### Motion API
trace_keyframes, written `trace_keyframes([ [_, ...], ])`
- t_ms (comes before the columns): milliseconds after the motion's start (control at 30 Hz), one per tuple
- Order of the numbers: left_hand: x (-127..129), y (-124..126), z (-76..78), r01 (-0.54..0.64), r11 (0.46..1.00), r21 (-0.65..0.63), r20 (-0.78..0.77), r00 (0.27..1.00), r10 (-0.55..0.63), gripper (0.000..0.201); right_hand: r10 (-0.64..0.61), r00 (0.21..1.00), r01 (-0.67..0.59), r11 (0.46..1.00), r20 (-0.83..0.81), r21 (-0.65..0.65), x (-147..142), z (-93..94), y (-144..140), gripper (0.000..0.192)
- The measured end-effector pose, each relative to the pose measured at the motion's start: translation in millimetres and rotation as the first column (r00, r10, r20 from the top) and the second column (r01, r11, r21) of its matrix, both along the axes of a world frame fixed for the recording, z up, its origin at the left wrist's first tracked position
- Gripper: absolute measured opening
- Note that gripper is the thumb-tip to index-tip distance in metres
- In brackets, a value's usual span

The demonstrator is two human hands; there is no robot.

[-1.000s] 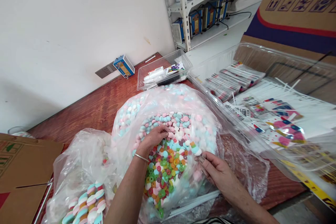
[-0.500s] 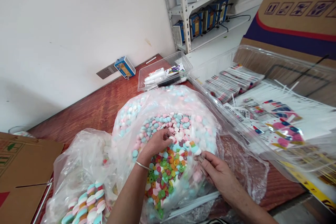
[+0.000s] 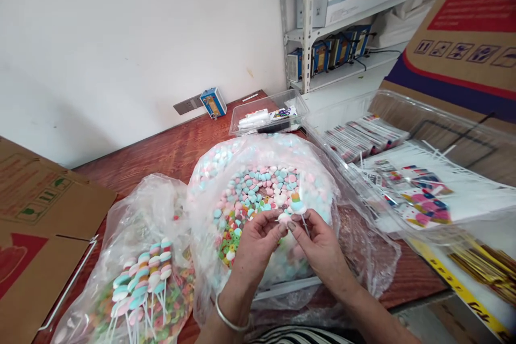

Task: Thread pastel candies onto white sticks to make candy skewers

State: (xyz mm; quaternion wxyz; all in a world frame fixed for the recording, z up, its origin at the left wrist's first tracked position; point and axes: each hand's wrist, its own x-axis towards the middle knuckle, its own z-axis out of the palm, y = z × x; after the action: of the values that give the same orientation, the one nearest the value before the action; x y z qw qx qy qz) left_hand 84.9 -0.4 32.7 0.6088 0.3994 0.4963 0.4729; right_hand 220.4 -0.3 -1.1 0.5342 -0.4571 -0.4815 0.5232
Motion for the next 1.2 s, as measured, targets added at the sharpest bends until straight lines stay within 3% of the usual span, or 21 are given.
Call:
trace_keyframes([
  [233,-1,-26,2.7,-0.015,0.997,0.077,0.029,0.999,0.013,0.035,0.041,0.995,-0.046,0.997,0.09,0.058,-3,10.7,-21,0.023],
  [467,-23,-20,-6.0,-0.242,0.969,0.051,-0.006,0.97,0.242,0.045,0.172,0.945,-0.184,0.983,0.279,0.016,6,18.5,-51,0.026],
  [567,-30,-18,-9.0,-0.266,0.96,0.089,-0.003,0.964,0.267,0.042,0.246,0.888,-0.28,0.959,0.39,0.034,8,22.4,-66,0.027],
  [667,-32,-17,-9.0,-0.276,0.955,0.11,-0.001,0.961,0.278,0.04,0.258,0.865,-0.293,0.956,0.429,0.015,5,26.3,-70,0.029],
  [967,-32,-21,-1.5,-0.257,0.962,0.091,-0.018,0.966,0.26,0.044,0.354,0.889,-0.329,0.935,0.289,-0.135,3,23.2,-63,0.03],
  [1200,-33,-20,-16.8,-0.204,0.96,0.189,-0.156,0.959,0.235,0.033,0.394,0.908,-0.357,0.906,0.142,-0.227,3,16.1,-63,0.027],
])
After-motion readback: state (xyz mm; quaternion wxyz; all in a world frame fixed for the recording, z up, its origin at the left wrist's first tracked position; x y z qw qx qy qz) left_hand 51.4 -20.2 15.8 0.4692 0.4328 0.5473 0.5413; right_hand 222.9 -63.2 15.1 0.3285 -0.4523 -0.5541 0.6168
